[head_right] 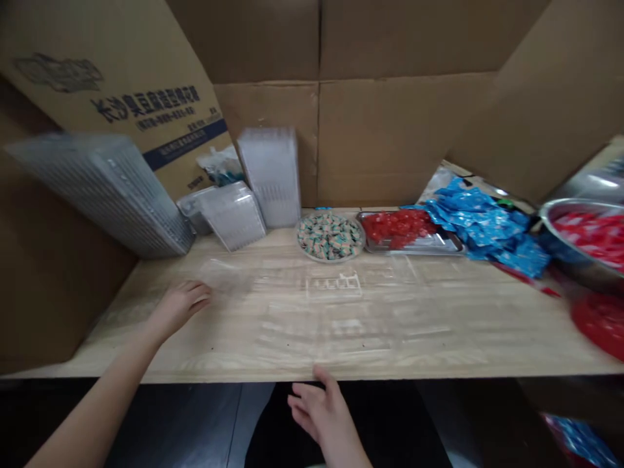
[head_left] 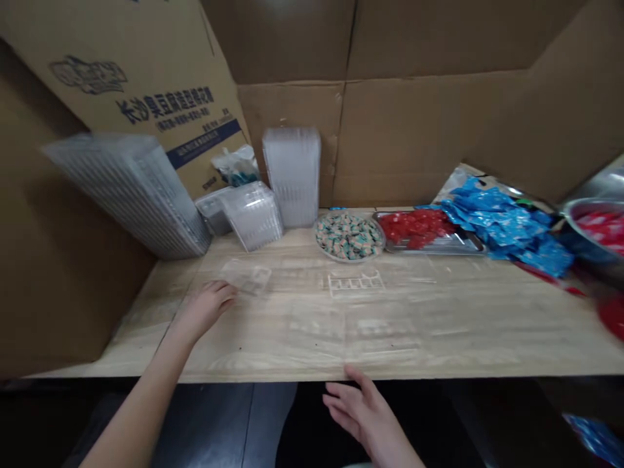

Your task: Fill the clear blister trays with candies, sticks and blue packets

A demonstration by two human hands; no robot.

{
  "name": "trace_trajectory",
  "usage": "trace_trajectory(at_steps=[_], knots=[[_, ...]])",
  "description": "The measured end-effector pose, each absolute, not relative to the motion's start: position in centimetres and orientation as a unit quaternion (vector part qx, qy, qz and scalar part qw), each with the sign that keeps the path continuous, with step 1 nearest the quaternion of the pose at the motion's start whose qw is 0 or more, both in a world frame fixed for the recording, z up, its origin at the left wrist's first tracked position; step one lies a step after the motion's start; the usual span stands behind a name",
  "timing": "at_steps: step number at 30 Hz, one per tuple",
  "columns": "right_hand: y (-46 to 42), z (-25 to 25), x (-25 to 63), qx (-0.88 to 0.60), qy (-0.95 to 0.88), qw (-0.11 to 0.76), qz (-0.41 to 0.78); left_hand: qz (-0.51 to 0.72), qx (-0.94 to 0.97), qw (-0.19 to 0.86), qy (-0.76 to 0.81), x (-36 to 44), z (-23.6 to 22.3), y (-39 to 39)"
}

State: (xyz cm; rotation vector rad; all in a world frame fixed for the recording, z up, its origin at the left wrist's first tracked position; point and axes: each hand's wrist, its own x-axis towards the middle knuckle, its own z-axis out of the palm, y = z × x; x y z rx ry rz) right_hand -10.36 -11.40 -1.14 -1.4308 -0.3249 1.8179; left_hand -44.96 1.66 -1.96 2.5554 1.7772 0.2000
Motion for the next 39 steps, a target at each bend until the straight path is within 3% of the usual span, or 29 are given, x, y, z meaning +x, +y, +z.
trace_trajectory(at_steps=[3, 6, 10, 13, 15, 20, 28, 33, 39], knots=[[-11.5, -2.4, -9.9, -0.601, -0.197, 0.379, 0.676, 0.043, 0.816, 0.041, 0.575, -44.7, -2.2, 3.4], [-11.0, -4.2, -8.9, -0.615, -0.423, 0.35, 0.566, 0.037, 0.798, 0.062, 0.599, -43.8, -2.5, 3.8], [-8.6, -6.0, -7.9, -0.449, -0.819, 0.281, 0.218, 0.047, 0.782, 0.073, 0.617, -42.3, -2.9, 3.3], [-6.1, -7.0, -8.3, -0.329, -0.916, 0.231, 0.001, 0.065, 0.774, 0.068, 0.626, -41.4, -3.0, 3.3], [-5.0, -7.6, -8.6, -0.302, -0.928, 0.21, -0.052, 0.066, 0.771, 0.064, 0.63, -41.3, -3.1, 3.6], [-4.7, -7.9, -8.1, -0.299, -0.936, 0.186, 0.0, 0.067, 0.779, 0.073, 0.619, -42.0, -3.4, 4.5], [1.2, -1.6, -13.1, -0.368, -0.902, 0.158, 0.163, 0.087, 0.807, 0.091, 0.577, -42.8, -5.1, 5.5], [5.3, -2.2, -12.9, -0.373, -0.905, 0.072, 0.189, 0.131, 0.81, 0.006, 0.572, -42.4, -6.1, 4.5], [5.1, -3.1, -9.7, -0.372, -0.911, 0.073, 0.162, 0.187, 0.783, -0.021, 0.592, -39.7, -6.5, 2.5]])
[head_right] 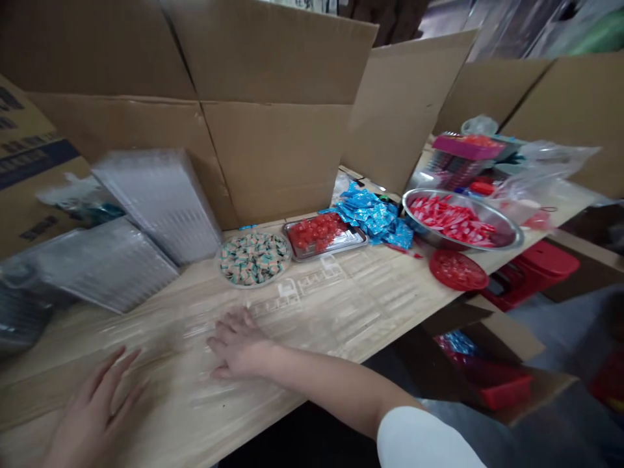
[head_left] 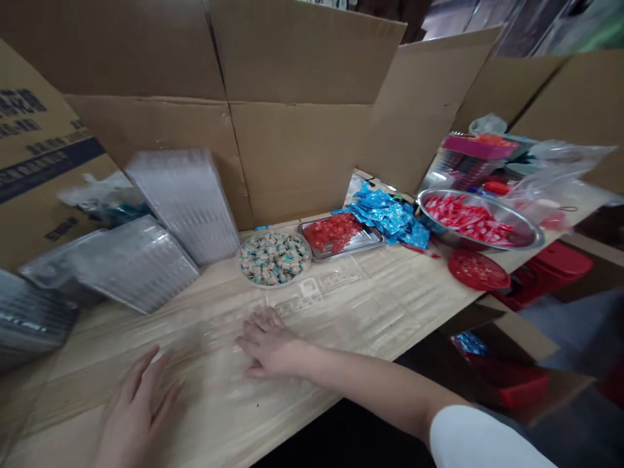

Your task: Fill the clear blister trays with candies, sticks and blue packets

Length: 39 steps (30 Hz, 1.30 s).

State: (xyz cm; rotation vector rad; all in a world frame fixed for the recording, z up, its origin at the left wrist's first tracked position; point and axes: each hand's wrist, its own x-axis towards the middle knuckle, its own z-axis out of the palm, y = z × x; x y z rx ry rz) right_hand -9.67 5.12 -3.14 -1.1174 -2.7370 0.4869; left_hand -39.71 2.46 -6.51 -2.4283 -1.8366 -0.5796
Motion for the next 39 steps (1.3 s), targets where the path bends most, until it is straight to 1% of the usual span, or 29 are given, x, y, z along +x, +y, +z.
trace_trajectory(at_steps=[4, 7, 9, 10, 11, 13, 16, 18, 20, 23, 27, 30, 33, 36, 39], knots=[[3.9, -1.5, -8.2, -0.378, -0.904, 0.08, 0.183, -0.134, -0.775, 0.004, -0.617, -39.3, -7.8, 3.5], [0.4, 0.3, -6.6, -0.366, -0.898, 0.114, 0.215, -0.099, -0.78, -0.004, -0.618, -39.5, -8.3, 3.7], [-2.4, 0.9, -4.5, -0.334, -0.903, 0.117, 0.241, -0.096, -0.775, 0.008, -0.624, -39.4, -8.0, 3.2], [-3.6, 0.9, -3.1, -0.333, -0.906, 0.112, 0.235, -0.1, -0.773, 0.018, -0.626, -39.1, -7.5, 2.9], [-4.5, 0.7, -1.4, -0.351, -0.907, 0.103, 0.209, -0.106, -0.773, 0.029, -0.624, -38.7, -6.9, 2.5], [-5.5, -0.2, 2.6, -0.43, -0.892, 0.082, 0.113, -0.123, -0.792, 0.035, -0.597, -36.9, -5.3, 1.8], [-5.5, -2.4, 8.4, -0.525, -0.848, 0.07, -0.031, -0.13, -0.858, -0.017, -0.496, -32.4, -3.0, 0.8], [-5.3, -3.8, 11.1, -0.535, -0.84, 0.054, -0.075, -0.098, -0.906, -0.054, -0.408, -29.2, -2.3, 0.1], [-5.2, -4.9, 12.6, -0.535, -0.839, 0.04, -0.089, -0.081, -0.927, -0.06, -0.361, -26.6, -2.6, -0.7], [-4.8, -5.5, 12.9, -0.556, -0.824, 0.043, -0.099, -0.083, -0.919, -0.042, -0.383, -25.3, -4.0, -1.9], [-2.9, -4.1, 9.9, -0.569, -0.813, 0.073, -0.096, -0.104, -0.896, -0.048, -0.429, -26.5, -4.8, -1.7], [-0.3, -2.9, 5.7, -0.509, -0.856, 0.073, -0.045, -0.124, -0.839, -0.035, -0.529, -27.3, -4.7, 0.7], [2.3, -2.9, 2.7, -0.478, -0.875, 0.071, 0.013, -0.09, -0.789, -0.035, -0.607, -26.8, -5.4, 3.0], [3.5, -3.6, 2.7, -0.484, -0.872, 0.067, 0.043, -0.058, -0.795, -0.039, -0.603, -25.6, -6.5, 3.5], [3.6, -3.8, 4.5, -0.494, -0.867, 0.055, 0.041, -0.065, -0.806, -0.026, -0.588, -24.6, -6.9, 2.6]])
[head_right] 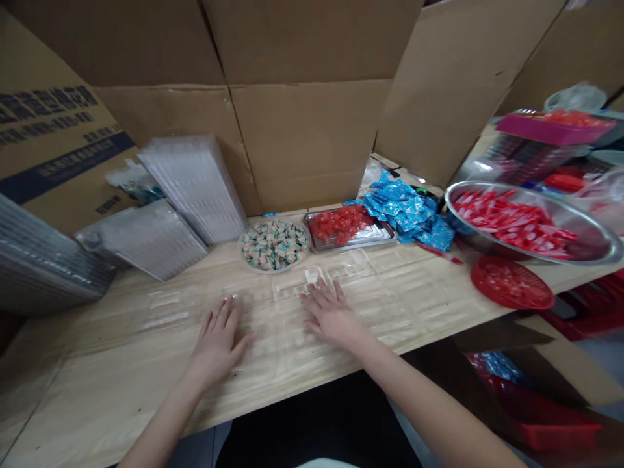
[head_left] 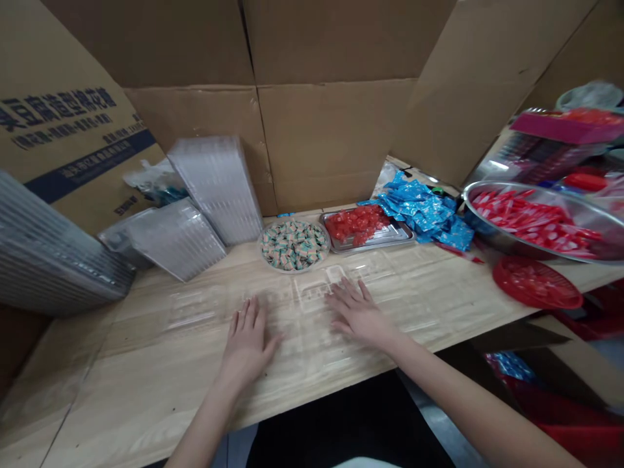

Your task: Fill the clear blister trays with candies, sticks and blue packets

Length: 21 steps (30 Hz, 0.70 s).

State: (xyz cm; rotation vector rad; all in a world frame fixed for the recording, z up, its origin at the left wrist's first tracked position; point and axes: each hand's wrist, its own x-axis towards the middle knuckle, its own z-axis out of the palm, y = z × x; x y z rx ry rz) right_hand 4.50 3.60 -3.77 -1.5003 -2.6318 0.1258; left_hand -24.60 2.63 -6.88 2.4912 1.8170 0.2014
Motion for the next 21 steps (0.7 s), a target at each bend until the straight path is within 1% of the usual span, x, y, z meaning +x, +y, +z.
trace_trajectory(at_steps=[4, 7, 10, 13, 17, 19, 21], knots=[[4.0, -2.0, 8.3, -0.533, -0.845, 0.04, 0.002, 0.09, 0.823, 0.008, 0.561, -24.6, -5.1, 1.0], [3.7, -1.0, 12.0, -0.583, -0.811, 0.036, -0.031, 0.069, 0.874, 0.005, 0.481, -25.3, -3.6, -0.5], [1.9, -2.1, 15.4, -0.591, -0.805, 0.027, -0.056, 0.051, 0.899, -0.026, 0.433, -25.5, -3.9, -2.1], [-0.6, -4.5, 17.2, -0.611, -0.785, 0.038, -0.093, 0.062, 0.884, -0.071, 0.458, -24.8, -5.2, -3.4], [-1.6, -6.4, 17.8, -0.624, -0.766, 0.093, -0.121, 0.062, 0.874, -0.065, 0.478, -24.3, -5.0, -3.9], [-0.8, -6.0, 17.4, -0.606, -0.772, 0.146, -0.122, 0.08, 0.862, -0.055, 0.497, -25.4, -3.9, -2.7], [0.6, -5.0, 16.4, -0.574, -0.784, 0.21, -0.109, 0.136, 0.83, -0.06, 0.538, -27.9, -2.2, 0.0]])
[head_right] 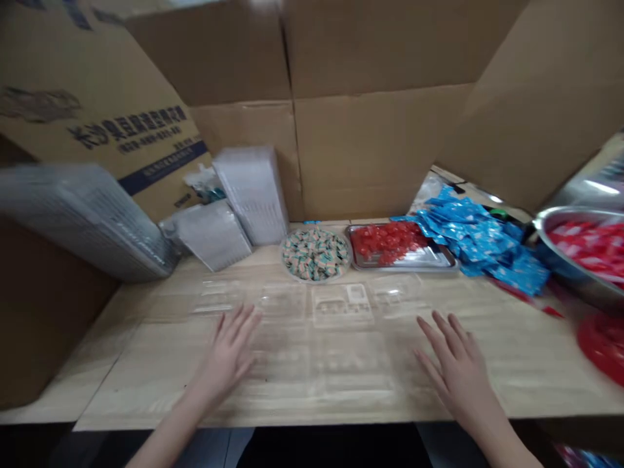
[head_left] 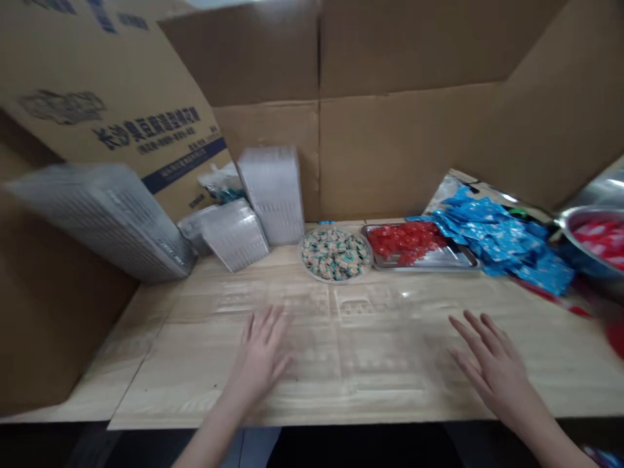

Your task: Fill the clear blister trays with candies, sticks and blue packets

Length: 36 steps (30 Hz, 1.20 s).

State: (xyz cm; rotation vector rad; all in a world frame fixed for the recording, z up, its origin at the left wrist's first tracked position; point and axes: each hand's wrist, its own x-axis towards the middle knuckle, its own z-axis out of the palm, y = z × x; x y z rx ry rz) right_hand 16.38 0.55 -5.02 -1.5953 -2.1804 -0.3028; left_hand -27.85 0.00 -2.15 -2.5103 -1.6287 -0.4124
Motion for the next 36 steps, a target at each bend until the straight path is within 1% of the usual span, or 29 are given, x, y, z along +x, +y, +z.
trace_trajectory(at_steps=[4, 5, 7, 9, 12, 15, 18, 20, 22, 24, 26, 28, 30, 33, 36], knots=[[3.6, -2.5, 11.6, -0.487, -0.819, 0.3, -0.053, -0.297, -0.719, 0.106, -0.619, -34.6, 3.3, 8.9], [4.3, -1.9, 10.0, -0.464, -0.828, 0.313, -0.037, -0.31, -0.7, 0.121, -0.632, -36.2, 4.7, 11.4], [5.5, -0.8, 6.5, -0.42, -0.845, 0.33, -0.004, -0.288, -0.694, 0.134, -0.647, -38.6, 7.0, 15.8], [6.6, 0.3, 3.1, -0.387, -0.86, 0.332, 0.03, -0.249, -0.708, 0.075, -0.657, -40.0, 8.3, 19.0], [8.3, 1.8, -1.4, -0.352, -0.874, 0.322, 0.092, -0.215, -0.731, -0.013, -0.647, -41.1, 8.7, 21.6], [10.1, 2.9, -5.4, -0.318, -0.881, 0.309, 0.162, -0.223, -0.728, -0.051, -0.646, -41.8, 8.6, 22.7], [12.2, 3.0, -9.1, -0.294, -0.885, 0.301, 0.199, -0.253, -0.705, -0.074, -0.658, -42.9, 9.6, 23.4], [13.5, 2.7, -11.3, -0.29, -0.884, 0.298, 0.214, -0.282, -0.68, -0.074, -0.673, -43.5, 11.1, 23.2], [14.6, 2.9, -13.2, -0.295, -0.873, 0.302, 0.244, -0.336, -0.654, -0.096, -0.672, -43.7, 12.7, 21.9], [15.4, 3.7, -15.1, -0.308, -0.839, 0.329, 0.304, -0.41, -0.625, -0.155, -0.646, -43.0, 13.9, 19.4], [15.7, 5.3, -16.9, -0.33, -0.769, 0.38, 0.395, -0.472, -0.583, -0.223, -0.623, -41.5, 14.4, 15.9], [15.4, 7.2, -18.8, -0.334, -0.667, 0.436, 0.503, -0.479, -0.552, -0.281, -0.622, -39.7, 13.9, 12.3], [14.4, 8.8, -20.5, -0.304, -0.574, 0.465, 0.601, -0.484, -0.521, -0.321, -0.625, -38.2, 12.8, 9.2], [12.1, 9.5, -22.3, -0.269, -0.493, 0.448, 0.696, -0.49, -0.48, -0.366, -0.629, -37.2, 10.7, 5.7], [9.2, 8.6, -23.3, -0.297, -0.447, 0.425, 0.729, -0.493, -0.448, -0.389, -0.637, -37.6, 9.0, 3.1]])
